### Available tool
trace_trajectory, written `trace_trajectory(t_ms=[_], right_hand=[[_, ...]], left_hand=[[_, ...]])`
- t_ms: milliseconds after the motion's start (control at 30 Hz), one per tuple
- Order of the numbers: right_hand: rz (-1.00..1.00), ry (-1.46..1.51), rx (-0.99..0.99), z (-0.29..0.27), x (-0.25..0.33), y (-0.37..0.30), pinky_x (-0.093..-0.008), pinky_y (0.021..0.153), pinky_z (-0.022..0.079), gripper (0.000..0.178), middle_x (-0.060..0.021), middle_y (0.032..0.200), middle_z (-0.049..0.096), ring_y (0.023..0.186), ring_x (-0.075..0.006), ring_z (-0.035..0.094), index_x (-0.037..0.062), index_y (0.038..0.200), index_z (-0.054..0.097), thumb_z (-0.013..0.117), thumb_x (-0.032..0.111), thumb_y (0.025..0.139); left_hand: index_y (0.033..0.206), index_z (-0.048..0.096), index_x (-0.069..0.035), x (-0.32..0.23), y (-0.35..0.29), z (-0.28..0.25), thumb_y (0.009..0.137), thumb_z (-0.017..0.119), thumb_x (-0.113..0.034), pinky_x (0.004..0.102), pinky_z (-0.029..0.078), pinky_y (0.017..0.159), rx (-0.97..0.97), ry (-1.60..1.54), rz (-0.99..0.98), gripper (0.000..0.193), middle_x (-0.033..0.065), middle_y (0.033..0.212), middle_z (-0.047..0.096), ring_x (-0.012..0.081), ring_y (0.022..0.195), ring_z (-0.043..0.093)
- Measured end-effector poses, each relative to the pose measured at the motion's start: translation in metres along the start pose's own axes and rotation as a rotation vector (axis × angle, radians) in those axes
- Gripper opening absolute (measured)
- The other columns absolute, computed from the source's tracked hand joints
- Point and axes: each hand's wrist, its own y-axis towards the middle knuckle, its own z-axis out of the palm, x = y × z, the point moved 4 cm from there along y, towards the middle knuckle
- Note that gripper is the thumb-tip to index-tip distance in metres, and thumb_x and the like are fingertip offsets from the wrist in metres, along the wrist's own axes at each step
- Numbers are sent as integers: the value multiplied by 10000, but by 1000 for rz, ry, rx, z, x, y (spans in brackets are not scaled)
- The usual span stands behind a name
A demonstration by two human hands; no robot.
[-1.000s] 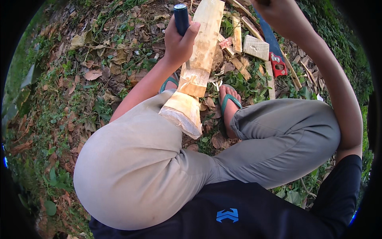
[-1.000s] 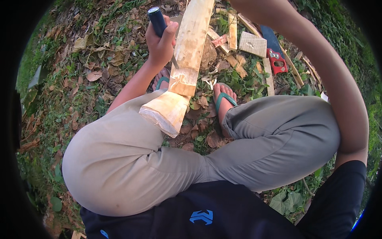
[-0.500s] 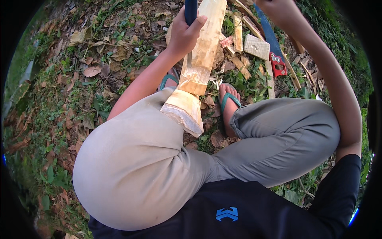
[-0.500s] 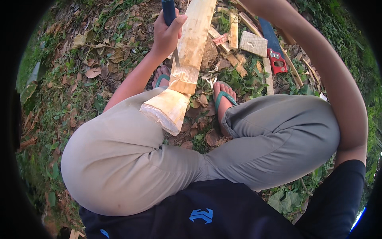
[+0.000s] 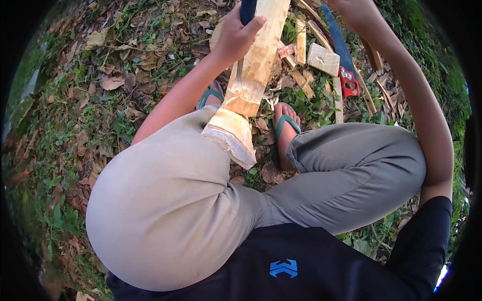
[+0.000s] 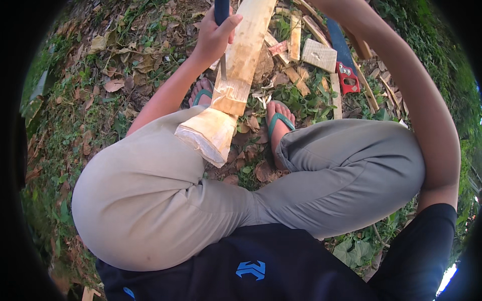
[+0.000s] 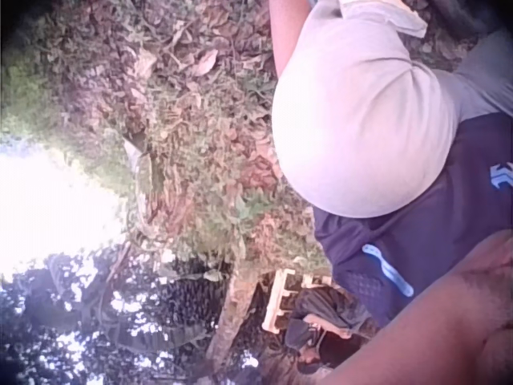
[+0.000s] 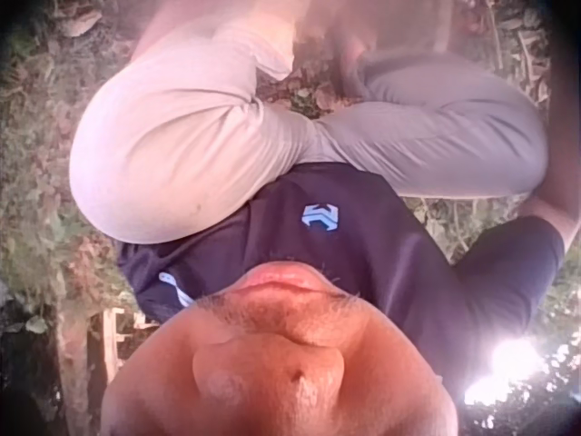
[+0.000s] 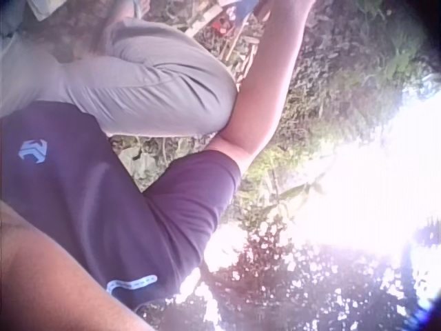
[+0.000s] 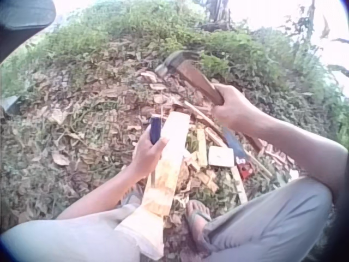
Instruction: The person carves a piece of wood using a tool and a hammer. They strike the tool with the hammer to remove wood pieces from the larger block.
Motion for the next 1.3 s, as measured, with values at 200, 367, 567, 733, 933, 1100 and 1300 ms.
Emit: trace_trajectory(t_ms=[200,367,567,733,933,1100,1300], right_hand=[[68,-9,-15,-3,10,-4,-362,802,483,467,-153,914,688,886,-208,640,36,1229,633,523,23,775],[-45,-90,131,18,-23,8,-335,739,466,352,-93,812,626,794,-170,583,-14,1113,618,531,17,774],[18,-91,93,18,-19,6,-346,824,470,385,-121,911,679,916,-176,616,21,1156,636,525,25,787],[-9,153,-117,13,-6,-2,-321,810,475,430,-91,913,668,890,-145,589,10,1241,601,523,39,819],[-60,-17,-130,22,-57,15,-384,820,498,444,-128,990,683,815,-198,625,54,1333,563,613,167,907],[-19,-55,126,23,-20,6,-328,774,481,354,-88,880,671,838,-140,586,14,1179,628,568,81,837],[11,-99,155,32,-60,14,-378,723,479,407,-79,817,621,735,-181,596,28,1281,563,614,184,909]], left_hand=[[939,484,-72,-1,1,-7,952,649,-245,249,419,468,47,37,8,239,-21,585,494,66,474,494],[920,477,-77,-5,4,0,958,641,-233,251,419,472,14,18,-29,230,-20,585,496,70,476,494],[945,473,-75,-1,2,-2,950,651,-253,253,420,477,60,46,-43,252,-13,610,502,74,489,504],[963,475,-72,-2,0,-3,946,655,-270,254,428,482,68,17,-74,267,-13,620,504,79,498,515],[959,479,-67,-1,5,-1,933,660,-284,258,436,477,62,46,-104,284,-26,616,501,82,500,528],[964,495,-64,-2,1,-3,937,648,-287,258,442,492,59,49,-106,272,0,606,532,92,506,550],[986,498,-50,4,4,-4,936,644,-279,259,450,495,51,107,-108,276,-3,617,523,95,513,557]])
